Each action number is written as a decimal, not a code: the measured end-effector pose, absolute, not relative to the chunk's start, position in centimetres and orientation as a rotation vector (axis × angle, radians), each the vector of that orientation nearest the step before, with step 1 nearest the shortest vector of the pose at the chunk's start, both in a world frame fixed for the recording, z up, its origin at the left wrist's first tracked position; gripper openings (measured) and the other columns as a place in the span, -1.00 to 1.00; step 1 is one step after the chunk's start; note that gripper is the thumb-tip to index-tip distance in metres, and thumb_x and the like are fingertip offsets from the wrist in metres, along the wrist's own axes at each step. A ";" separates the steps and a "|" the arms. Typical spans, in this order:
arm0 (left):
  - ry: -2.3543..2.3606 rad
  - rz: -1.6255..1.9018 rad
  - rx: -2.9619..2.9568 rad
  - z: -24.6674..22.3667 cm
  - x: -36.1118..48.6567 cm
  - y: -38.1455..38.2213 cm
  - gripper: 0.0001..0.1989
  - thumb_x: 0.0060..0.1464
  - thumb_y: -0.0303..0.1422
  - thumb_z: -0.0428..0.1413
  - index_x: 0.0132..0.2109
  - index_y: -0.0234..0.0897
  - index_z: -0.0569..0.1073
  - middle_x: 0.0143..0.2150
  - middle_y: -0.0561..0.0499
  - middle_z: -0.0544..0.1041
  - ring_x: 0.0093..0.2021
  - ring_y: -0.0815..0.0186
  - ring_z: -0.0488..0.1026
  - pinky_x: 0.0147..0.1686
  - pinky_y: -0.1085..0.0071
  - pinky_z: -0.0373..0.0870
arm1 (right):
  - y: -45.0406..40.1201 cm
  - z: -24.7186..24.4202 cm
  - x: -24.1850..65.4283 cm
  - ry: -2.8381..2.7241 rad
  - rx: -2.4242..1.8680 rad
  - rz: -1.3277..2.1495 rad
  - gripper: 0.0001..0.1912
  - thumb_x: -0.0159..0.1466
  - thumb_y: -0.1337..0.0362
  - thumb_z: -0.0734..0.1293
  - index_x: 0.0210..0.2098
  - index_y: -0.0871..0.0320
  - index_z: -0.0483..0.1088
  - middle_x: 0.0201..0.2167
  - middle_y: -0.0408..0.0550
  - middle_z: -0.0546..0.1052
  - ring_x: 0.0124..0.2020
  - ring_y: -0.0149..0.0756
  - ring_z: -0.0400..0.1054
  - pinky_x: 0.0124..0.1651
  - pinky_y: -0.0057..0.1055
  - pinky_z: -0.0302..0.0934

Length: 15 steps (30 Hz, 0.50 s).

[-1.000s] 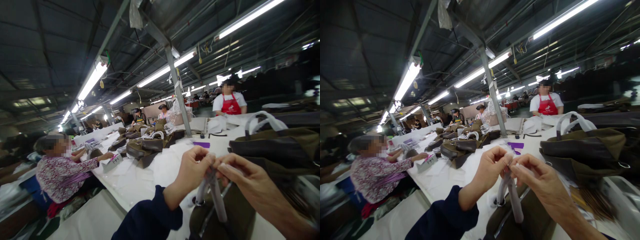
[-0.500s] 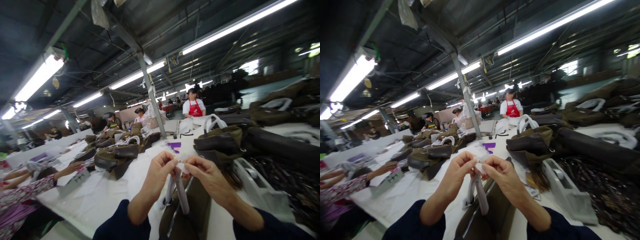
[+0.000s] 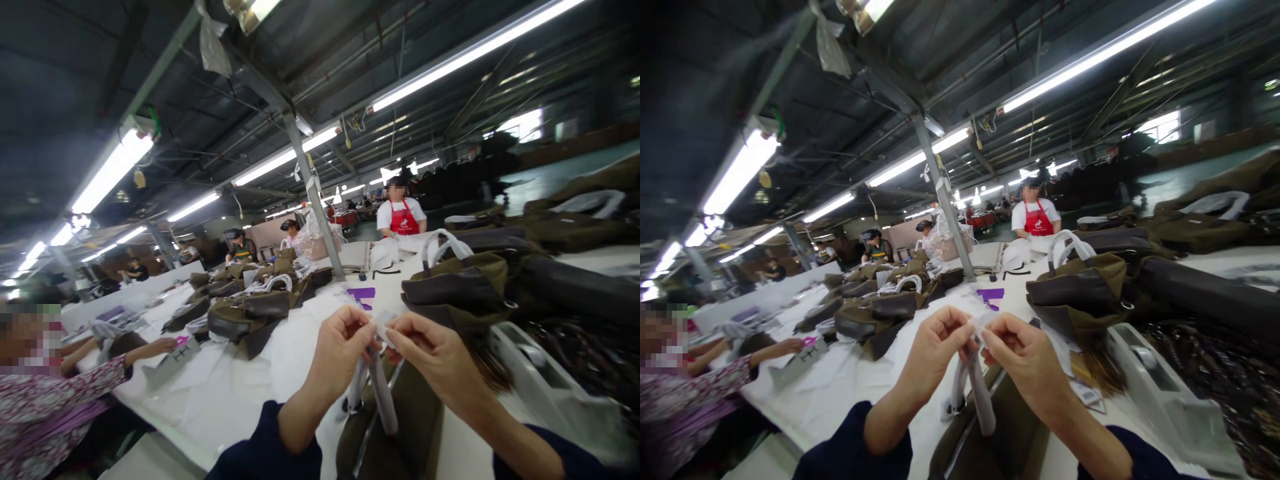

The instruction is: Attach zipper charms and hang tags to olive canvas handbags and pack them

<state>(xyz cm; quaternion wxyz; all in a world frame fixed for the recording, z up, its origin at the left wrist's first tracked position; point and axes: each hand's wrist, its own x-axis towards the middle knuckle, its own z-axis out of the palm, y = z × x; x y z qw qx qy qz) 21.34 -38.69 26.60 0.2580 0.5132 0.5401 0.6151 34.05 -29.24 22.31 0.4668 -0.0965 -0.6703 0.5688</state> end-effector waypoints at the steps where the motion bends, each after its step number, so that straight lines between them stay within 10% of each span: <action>1: 1.440 1.668 1.386 26.6 21.4 -38.7 -0.76 0.08 -0.23 0.23 -0.30 -0.31 0.38 -0.47 0.07 0.47 -0.49 0.39 0.43 -0.53 0.52 0.32 | -29.3 22.3 34.0 -1.666 -0.237 1.368 -0.65 0.21 0.01 0.41 -0.44 0.19 0.41 -0.54 -0.10 0.45 -0.50 -0.37 0.36 -0.42 -0.50 0.31; 15: 1.270 1.761 1.337 26.9 20.8 -38.5 -0.72 0.00 -0.31 0.26 -0.23 -0.26 0.31 -0.46 0.16 0.38 -0.62 0.51 0.29 -0.68 0.58 0.23 | -28.7 21.1 32.8 -1.584 -0.295 1.319 -0.61 0.21 -0.10 0.38 -0.25 0.10 0.36 -0.31 -0.05 0.45 -0.31 -0.23 0.43 -0.39 -0.42 0.48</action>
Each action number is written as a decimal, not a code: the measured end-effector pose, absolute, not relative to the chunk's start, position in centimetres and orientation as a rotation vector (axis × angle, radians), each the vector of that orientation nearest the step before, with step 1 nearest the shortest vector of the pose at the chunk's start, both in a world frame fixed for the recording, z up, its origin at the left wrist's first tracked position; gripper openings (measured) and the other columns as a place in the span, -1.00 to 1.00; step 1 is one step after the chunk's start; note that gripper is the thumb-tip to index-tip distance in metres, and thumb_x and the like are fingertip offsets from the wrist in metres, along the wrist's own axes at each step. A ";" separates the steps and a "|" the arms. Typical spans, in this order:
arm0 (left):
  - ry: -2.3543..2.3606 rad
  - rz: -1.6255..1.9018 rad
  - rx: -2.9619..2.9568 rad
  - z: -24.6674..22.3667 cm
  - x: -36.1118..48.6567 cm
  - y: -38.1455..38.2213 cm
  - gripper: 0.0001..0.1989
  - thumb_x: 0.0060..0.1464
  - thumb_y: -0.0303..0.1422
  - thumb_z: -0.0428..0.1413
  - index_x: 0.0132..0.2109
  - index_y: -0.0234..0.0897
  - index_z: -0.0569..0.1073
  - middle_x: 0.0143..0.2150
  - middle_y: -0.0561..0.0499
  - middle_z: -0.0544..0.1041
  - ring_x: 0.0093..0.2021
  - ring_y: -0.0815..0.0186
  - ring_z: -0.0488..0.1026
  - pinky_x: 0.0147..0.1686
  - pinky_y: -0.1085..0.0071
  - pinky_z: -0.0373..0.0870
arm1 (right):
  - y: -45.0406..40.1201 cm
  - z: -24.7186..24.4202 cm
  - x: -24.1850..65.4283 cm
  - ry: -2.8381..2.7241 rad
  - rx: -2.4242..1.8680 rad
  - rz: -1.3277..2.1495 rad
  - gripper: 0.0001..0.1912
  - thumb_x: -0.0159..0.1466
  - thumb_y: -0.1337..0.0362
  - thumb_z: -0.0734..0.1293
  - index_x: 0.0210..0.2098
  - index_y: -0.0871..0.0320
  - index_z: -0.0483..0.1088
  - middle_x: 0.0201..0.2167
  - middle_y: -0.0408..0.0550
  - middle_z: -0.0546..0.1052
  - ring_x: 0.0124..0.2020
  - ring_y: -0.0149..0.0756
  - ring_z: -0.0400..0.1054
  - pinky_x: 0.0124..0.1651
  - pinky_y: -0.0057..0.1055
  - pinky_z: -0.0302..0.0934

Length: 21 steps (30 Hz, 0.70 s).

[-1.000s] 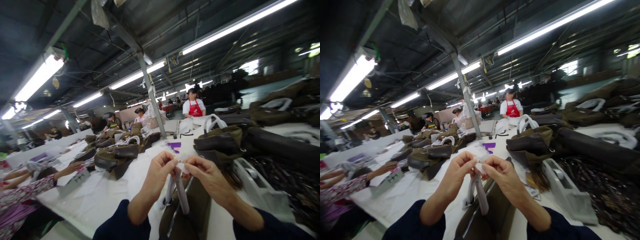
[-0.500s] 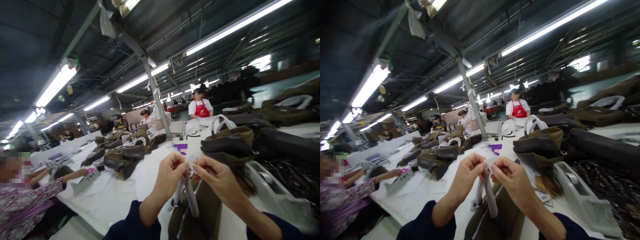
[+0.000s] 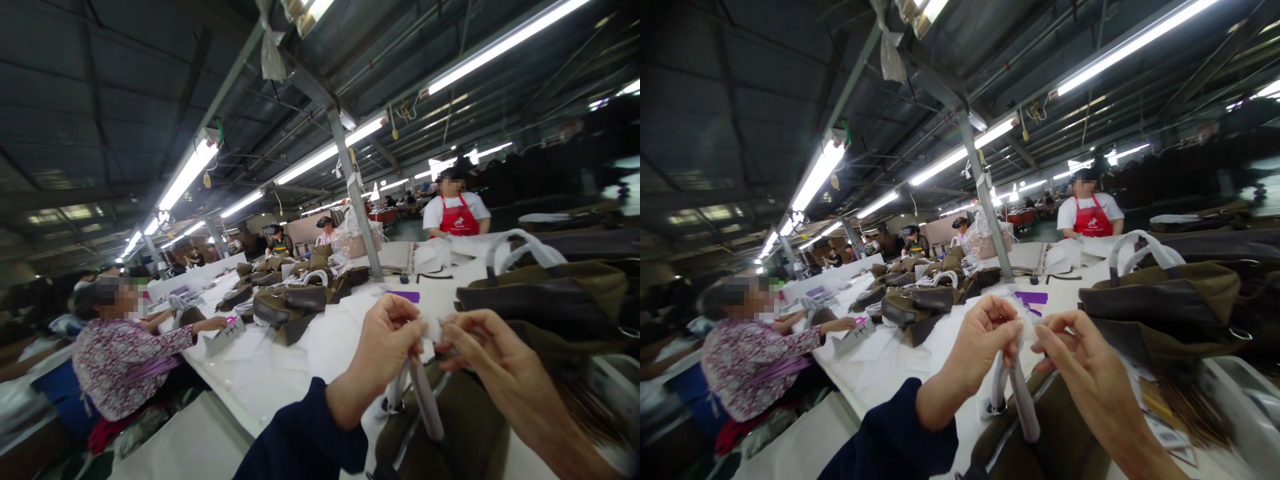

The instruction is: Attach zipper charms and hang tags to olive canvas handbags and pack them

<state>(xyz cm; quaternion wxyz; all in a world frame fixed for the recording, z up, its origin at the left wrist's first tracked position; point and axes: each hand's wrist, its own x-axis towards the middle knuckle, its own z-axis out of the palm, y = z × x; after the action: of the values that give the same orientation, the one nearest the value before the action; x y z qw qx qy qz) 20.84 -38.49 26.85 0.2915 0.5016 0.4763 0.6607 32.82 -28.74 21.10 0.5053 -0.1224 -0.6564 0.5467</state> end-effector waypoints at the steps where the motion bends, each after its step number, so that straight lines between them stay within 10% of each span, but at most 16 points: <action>1: 1.265 1.767 1.345 26.9 20.9 -38.4 -0.72 0.00 -0.32 0.26 -0.23 -0.26 0.31 -0.45 0.16 0.38 -0.62 0.51 0.28 -0.69 0.58 0.22 | -28.9 21.2 32.8 -1.598 -0.291 1.301 -0.62 0.22 -0.10 0.37 -0.26 0.10 0.36 -0.28 -0.04 0.43 -0.29 -0.23 0.41 -0.40 -0.42 0.48; 11: 1.156 1.841 1.292 28.8 21.0 -39.1 -0.75 -0.04 -0.39 0.25 -0.29 -0.26 0.30 -0.44 0.18 0.34 -0.64 0.59 0.14 -0.70 0.61 0.03 | -28.3 20.7 32.1 -1.718 -0.295 1.206 -0.59 0.26 -0.10 0.32 -0.41 0.15 0.44 -0.12 0.03 0.36 -0.18 -0.22 0.35 -0.34 -0.46 0.46; 21: 1.352 1.750 1.588 29.9 21.3 -39.1 -0.75 0.00 -0.41 0.26 -0.24 -0.27 0.33 -0.38 0.14 0.39 -0.52 0.53 0.26 -0.53 0.56 0.20 | -27.6 22.5 33.5 -1.969 -0.469 0.430 -0.50 0.22 -0.22 0.28 -0.46 0.11 0.32 -0.56 -0.13 0.37 -0.58 -0.36 0.21 -0.52 -0.42 0.08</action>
<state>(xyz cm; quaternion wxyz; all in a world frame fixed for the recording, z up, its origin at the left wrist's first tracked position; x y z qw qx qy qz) 21.32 -39.08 29.94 0.2083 0.5705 0.4857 0.6287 33.47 -27.57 22.47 0.5108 -0.1948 -0.8181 0.1784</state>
